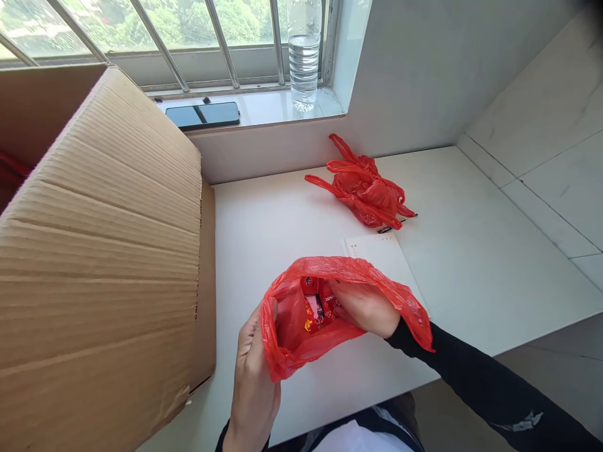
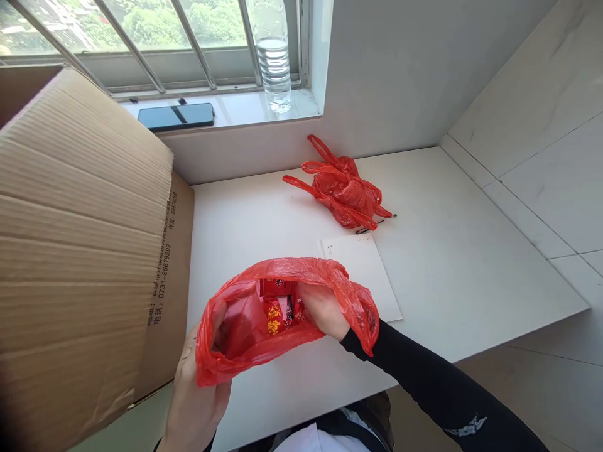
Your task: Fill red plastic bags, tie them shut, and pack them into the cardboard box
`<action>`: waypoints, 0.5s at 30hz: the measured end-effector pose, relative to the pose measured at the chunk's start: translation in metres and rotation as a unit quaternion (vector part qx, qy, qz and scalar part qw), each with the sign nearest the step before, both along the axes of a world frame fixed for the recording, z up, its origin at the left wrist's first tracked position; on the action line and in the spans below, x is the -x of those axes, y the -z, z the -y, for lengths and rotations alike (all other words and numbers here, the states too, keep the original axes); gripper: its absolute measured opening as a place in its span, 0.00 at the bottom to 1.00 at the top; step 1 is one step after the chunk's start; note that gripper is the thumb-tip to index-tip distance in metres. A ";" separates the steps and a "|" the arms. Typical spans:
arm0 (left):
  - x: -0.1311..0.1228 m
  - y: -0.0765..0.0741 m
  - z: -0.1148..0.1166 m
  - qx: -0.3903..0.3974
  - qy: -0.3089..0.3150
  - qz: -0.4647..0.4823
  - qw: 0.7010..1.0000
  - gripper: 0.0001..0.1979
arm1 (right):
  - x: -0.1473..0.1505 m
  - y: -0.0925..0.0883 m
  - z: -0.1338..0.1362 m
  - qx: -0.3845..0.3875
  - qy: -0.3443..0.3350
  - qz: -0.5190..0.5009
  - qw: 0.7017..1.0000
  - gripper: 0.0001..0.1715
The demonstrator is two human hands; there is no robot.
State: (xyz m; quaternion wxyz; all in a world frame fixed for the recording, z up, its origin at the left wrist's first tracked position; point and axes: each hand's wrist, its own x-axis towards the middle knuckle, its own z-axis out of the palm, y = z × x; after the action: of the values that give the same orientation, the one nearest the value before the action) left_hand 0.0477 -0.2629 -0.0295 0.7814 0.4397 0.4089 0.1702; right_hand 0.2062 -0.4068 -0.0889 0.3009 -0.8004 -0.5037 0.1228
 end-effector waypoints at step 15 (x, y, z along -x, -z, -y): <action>0.006 0.000 0.000 0.020 -0.043 -0.056 0.997 0.33 | 0.013 -0.003 -0.007 0.069 -0.025 -0.048 0.996 0.05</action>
State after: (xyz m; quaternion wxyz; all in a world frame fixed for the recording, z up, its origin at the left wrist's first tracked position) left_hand 0.0415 -0.2633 -0.0295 0.7577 0.4147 0.4742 0.1705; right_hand 0.1932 -0.4001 -0.0857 0.2657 -0.7996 -0.4986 0.2034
